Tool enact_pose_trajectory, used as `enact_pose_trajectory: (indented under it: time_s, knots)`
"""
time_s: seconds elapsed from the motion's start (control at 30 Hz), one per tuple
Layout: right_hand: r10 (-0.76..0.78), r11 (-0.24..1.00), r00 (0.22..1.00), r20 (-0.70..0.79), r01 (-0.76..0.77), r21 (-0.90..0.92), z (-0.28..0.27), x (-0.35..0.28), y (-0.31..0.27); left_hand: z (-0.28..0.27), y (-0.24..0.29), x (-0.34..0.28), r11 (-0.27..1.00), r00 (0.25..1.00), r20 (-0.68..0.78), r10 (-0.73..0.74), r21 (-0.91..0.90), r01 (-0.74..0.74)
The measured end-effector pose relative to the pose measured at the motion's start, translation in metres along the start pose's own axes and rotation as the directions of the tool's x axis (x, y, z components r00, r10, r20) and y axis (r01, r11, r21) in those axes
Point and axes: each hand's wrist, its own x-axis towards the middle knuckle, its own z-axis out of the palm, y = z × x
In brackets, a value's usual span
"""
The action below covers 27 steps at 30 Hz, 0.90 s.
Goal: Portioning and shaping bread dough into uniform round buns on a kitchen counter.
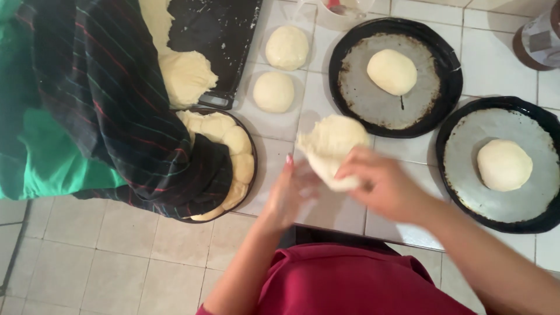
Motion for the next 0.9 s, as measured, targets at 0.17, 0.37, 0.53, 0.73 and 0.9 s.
enact_pose_trajectory:
  time_s: [0.17, 0.37, 0.53, 0.73, 0.9]
  knots:
    - [-0.122, 0.992, 0.944, 0.307, 0.126, 0.006, 0.044, -0.025, 0.047, -0.007, -0.078, 0.000, 0.960, 0.970, 0.112, -0.217, -0.157, 0.233]
    - [0.159, 0.987, 0.949, -0.272, -0.144, 0.076, 0.055, 0.030, 0.136, 0.000, -0.097, 0.012, 0.981, 0.995, -0.010, -0.104, -0.167, 0.101]
    - [0.273, 0.962, 0.961, -0.049, -0.272, 0.027, 0.049, 0.097, 0.171, 0.010, -0.085, 0.014, 0.969, 0.996, 0.085, -0.033, -0.240, 0.053]
    - [0.125, 0.965, 0.944, -0.305, -0.187, -0.184, 0.044, 0.080, 0.133, 0.005, -0.101, 0.017, 0.963, 0.998, -0.017, -0.069, -0.262, 0.062]
    - [-0.210, 0.912, 0.978, 0.016, 0.202, -0.356, 0.105, 0.004, 0.084, -0.018, -0.099, 0.013, 0.851, 0.982, 0.088, -0.169, -0.489, 0.191]
